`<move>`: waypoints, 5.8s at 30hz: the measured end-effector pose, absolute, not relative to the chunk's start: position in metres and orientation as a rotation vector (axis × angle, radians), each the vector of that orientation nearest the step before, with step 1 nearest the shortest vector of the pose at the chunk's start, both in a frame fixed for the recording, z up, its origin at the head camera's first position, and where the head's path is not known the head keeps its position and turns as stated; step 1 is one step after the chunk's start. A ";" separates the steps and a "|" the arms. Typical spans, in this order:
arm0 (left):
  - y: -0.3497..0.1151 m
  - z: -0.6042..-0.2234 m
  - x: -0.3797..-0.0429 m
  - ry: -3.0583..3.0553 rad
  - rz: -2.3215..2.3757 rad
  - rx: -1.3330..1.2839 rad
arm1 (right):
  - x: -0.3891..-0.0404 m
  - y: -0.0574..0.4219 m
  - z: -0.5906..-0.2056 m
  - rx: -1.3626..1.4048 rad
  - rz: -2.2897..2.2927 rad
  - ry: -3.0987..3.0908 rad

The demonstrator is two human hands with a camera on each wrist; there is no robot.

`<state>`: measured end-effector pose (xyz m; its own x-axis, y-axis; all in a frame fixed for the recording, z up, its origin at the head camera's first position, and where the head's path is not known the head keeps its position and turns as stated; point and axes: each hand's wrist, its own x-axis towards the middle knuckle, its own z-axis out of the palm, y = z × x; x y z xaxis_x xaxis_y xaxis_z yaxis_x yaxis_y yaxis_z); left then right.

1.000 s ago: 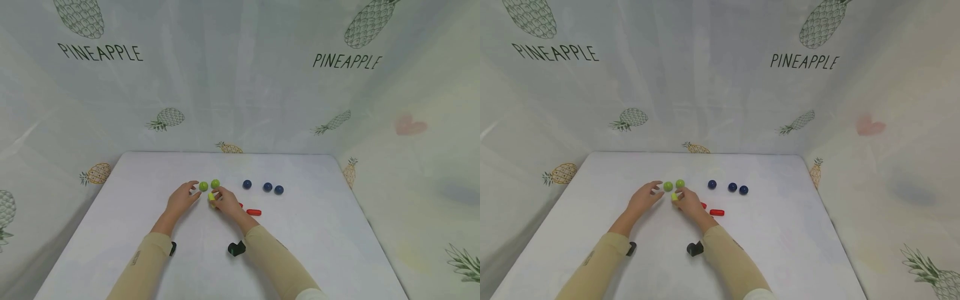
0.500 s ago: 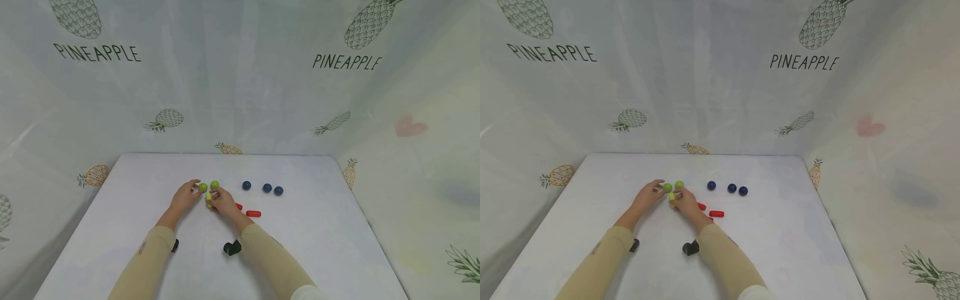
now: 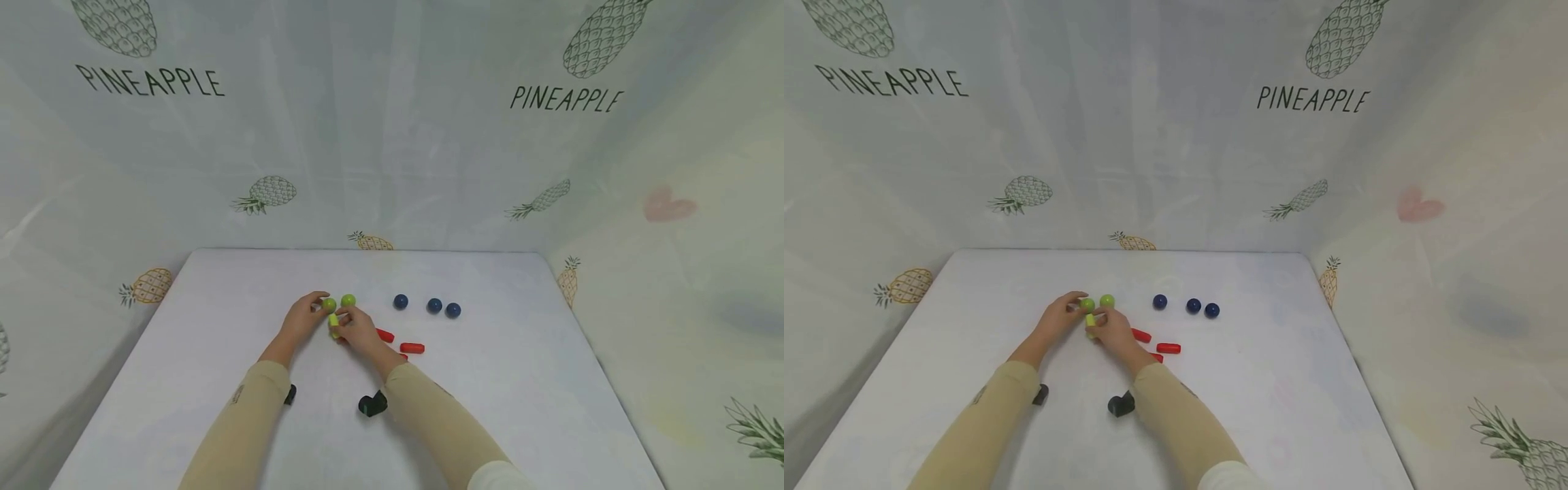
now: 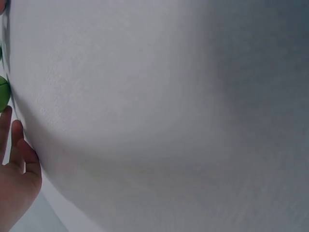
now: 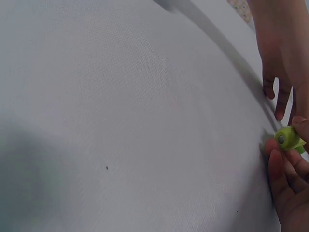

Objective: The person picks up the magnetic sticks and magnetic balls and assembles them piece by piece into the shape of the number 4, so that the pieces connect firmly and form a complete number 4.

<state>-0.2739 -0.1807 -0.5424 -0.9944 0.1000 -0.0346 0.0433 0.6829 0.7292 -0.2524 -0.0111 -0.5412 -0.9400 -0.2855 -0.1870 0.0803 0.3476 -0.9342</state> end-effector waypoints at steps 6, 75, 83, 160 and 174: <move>-0.181 -0.544 -0.275 2.791 1.259 0.115 | -0.253 -0.014 -0.541 -0.167 -1.587 2.323; -0.192 -0.554 -0.278 2.498 1.533 -0.033 | -0.254 -0.022 -0.559 -0.139 -1.726 2.386; -0.191 -0.551 -0.277 2.497 1.533 -0.042 | -0.253 -0.020 -0.552 -0.128 -1.734 2.369; -0.188 -0.559 -0.280 2.501 1.542 -0.077 | -0.285 -0.002 -0.535 0.049 -1.632 2.625; -0.188 -0.557 -0.280 2.486 1.539 -0.056 | -0.269 -0.003 -0.533 0.053 -1.710 2.572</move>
